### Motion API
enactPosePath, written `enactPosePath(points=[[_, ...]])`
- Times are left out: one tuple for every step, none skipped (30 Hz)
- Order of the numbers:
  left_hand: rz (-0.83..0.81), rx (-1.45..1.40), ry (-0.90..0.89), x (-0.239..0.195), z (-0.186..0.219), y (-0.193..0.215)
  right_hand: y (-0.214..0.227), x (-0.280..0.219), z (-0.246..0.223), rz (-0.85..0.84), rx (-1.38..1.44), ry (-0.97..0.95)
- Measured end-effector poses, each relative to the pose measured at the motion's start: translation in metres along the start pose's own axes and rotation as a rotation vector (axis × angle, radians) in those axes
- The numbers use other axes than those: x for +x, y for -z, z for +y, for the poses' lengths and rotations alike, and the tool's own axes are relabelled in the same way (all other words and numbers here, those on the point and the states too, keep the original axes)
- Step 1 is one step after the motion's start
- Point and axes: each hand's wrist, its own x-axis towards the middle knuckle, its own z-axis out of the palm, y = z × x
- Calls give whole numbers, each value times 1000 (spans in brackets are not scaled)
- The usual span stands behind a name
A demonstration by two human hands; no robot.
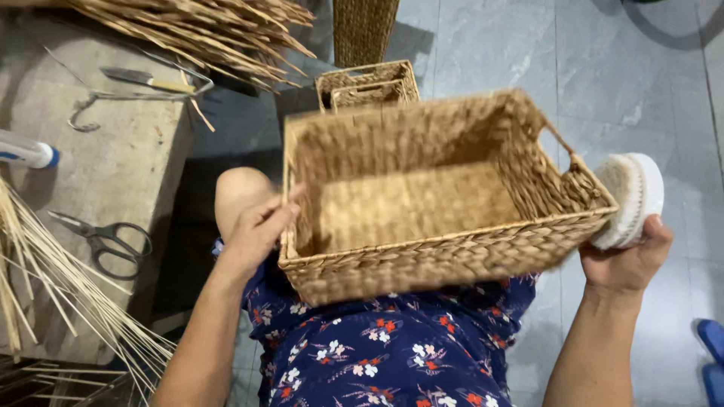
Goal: The person sits on the floor and brushes the exterior and interior surfaces of a woven basket using a white brush. The person rotates the basket to access different sides and the inside, then places it back into a stack of similar baskets.
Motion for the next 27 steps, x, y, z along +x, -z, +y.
enactPosePath(points=[[30,16,-7,-3,4,0,-1,-2,0,10,19,-22],[33,69,-131,-5,10,0,-3,0,1,16,42,-41],[35,121,-255,-8,16,0,-4,2,3,1,16,-60],[36,176,-385,-10,23,-1,-4,4,5,-15,-6,-73],[41,213,-422,-13,29,-3,-4,6,7,-32,-27,-86],[44,250,-458,-16,34,-5,-2,7,8,-37,-20,-87],[47,287,-493,-18,37,-8,2,8,10,-42,-12,-88],[45,261,-520,-21,37,-11,6,8,13,-48,-5,-94],[43,236,-547,-22,36,-14,11,8,16,-36,-4,-118],[40,210,-571,-24,34,-16,15,7,19,-22,-4,-145],[48,222,-560,-26,30,-18,20,7,24,-9,-3,-171],[53,233,-547,-28,26,-21,25,4,29,12,-18,-176],[59,243,-533,-29,22,-24,29,2,34,33,-33,-182],[48,261,-558,-30,18,-27,33,0,40,52,-47,-193],[37,279,-582,-31,15,-31,36,-1,46,29,-19,-183],[22,297,-609,-32,14,-34,38,-3,52,9,8,-168],[40,353,-597,-36,16,-34,38,-5,56,-12,36,-154],[58,409,-592,-37,21,-34,38,-6,59,4,43,-117],[76,466,-586,-39,27,-35,36,-6,62,19,50,-80],[57,477,-554,-40,35,-34,33,-5,64,32,61,-40],[39,488,-522,-41,45,-32,30,-5,66,48,57,-2],[18,499,-490,-40,54,-31,27,-5,68,65,54,37],[31,483,-393,-38,62,-30,25,-6,69,82,51,76],[48,462,-292,-34,68,-33,22,-8,70,100,49,74],[64,440,-192,-30,71,-37,20,-9,70,119,46,73],[187,498,-283,-24,70,-47,19,-8,71,134,44,72],[310,554,-375,-17,68,-59,18,-7,72,127,24,77]])
